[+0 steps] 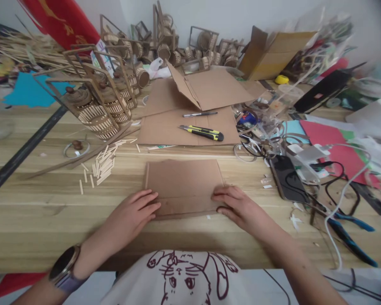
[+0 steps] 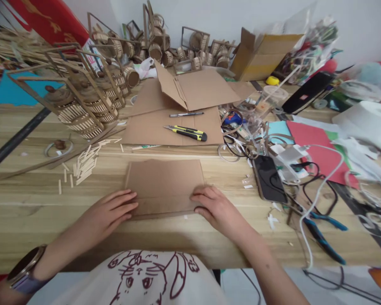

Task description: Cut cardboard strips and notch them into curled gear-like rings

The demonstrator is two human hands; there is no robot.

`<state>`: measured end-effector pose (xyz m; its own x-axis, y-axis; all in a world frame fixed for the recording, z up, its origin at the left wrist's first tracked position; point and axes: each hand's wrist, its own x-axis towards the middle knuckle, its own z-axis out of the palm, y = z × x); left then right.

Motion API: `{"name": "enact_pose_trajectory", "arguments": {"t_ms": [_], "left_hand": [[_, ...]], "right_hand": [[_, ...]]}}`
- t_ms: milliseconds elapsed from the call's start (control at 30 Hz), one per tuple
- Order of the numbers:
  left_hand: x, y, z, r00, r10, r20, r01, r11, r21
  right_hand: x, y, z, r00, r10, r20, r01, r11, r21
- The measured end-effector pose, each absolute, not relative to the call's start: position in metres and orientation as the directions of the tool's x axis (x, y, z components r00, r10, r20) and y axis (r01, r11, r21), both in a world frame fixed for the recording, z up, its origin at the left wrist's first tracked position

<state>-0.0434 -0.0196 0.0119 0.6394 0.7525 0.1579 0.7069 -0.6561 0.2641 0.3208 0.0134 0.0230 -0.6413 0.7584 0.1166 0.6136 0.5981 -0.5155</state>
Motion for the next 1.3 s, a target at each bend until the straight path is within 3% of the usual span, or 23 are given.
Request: {"name": "enact_pose_trajectory", "arguments": {"t_ms": [200,467,667,1300], "left_hand": [[-0.054,-0.015,0.014,0.646,0.762,0.037,0.708,-0.618,0.342],[-0.045,0.009,0.008,0.635,0.77,0.061,0.696,-0.604,0.387],[-0.058,0.009,0.019,0.648,0.762,-0.007,0.677,-0.572,0.462],[-0.068,0.0,0.0,0.624,0.773,0.109,0.673,-0.604,0.427]], "right_hand": [[0.329,0.016,0.009,-0.632,0.76,0.153,0.606,0.608,-0.513],[0.338,0.041,0.0,-0.621,0.765,0.171,0.627,0.615,-0.478],[0.347,0.042,-0.001,-0.638,0.741,0.21,0.621,0.657,-0.428],[0.361,0.035,0.009,-0.558,0.815,0.155,0.72,0.569,-0.398]]}}
